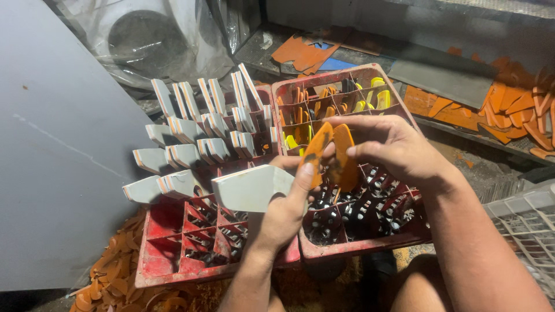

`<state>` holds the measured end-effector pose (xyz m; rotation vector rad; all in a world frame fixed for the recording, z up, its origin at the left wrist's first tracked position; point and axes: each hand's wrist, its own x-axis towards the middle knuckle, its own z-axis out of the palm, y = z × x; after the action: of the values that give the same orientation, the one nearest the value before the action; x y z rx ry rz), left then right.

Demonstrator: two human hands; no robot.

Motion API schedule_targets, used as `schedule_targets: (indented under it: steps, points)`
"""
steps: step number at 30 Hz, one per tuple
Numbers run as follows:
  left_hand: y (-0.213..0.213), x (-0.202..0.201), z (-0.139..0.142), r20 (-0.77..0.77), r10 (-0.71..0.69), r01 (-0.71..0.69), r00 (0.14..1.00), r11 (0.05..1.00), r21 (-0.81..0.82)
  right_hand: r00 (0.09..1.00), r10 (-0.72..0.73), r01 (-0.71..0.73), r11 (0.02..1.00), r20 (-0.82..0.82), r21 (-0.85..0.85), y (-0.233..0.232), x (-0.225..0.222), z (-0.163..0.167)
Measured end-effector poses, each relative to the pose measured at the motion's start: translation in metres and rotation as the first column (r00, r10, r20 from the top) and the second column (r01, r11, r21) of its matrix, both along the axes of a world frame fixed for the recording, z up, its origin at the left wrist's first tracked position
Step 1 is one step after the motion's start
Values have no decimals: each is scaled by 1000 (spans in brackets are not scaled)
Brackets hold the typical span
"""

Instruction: The person sits on the floor and repeatedly picks up gray and orange plastic components from a red crate. They align and press the pieces together by hand, then place the assembled units back into the crate. The process is repeated for multiple units.

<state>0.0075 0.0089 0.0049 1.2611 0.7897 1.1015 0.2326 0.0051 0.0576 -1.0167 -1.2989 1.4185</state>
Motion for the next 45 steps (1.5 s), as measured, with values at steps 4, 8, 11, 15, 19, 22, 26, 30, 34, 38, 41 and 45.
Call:
schedule_targets:
  steps: [4, 8, 11, 15, 19, 22, 26, 30, 34, 38, 41, 45]
  points:
    - [4, -4, 2, -54, 94, -88, 994, 991, 97, 973, -220, 216, 975, -72, -53, 4, 6, -2]
    - [-1, -8, 7, -245, 160, -130, 956, 982, 134, 954, -298, 299, 954, 20, -30, 3, -4, -2]
    - [-4, -11, 12, -279, 230, -76, 932, 878, 472, 916, -285, 315, 947, 282, -65, -1, -18, 0]
    - [-6, -8, 17, -283, 296, -26, 912, 732, 680, 819, -326, 368, 930, 472, 4, -2, -20, 15]
    - [-3, -1, 22, -408, 263, -152, 874, 947, 284, 696, -464, 415, 883, 548, 221, 0, -6, 24]
    - [2, -3, 22, -386, 252, -227, 887, 968, 109, 602, -418, 367, 902, 680, 229, 8, -4, 15]
    - [6, -12, 15, -485, 152, -216, 861, 973, -78, 480, -298, 308, 938, 825, 159, 20, -13, -3]
    - [8, -17, 9, -687, 65, -61, 724, 998, 31, 555, -227, 151, 974, 800, 171, 30, -23, -14]
    - [5, -14, 11, -634, 122, -74, 764, 992, 101, 381, -101, 117, 991, 919, 61, 32, -29, -27]
    - [2, -11, 14, -519, 94, -164, 850, 982, -92, 423, -111, 12, 993, 899, 117, 39, -22, -36]
    - [0, -14, 10, -563, 47, -140, 825, 982, -124, 575, -162, 157, 984, 802, 86, 34, -5, -32]
    - [2, -12, -1, -661, 112, 63, 742, 970, 235, 895, -349, 354, 935, 278, 33, 14, 14, -12]
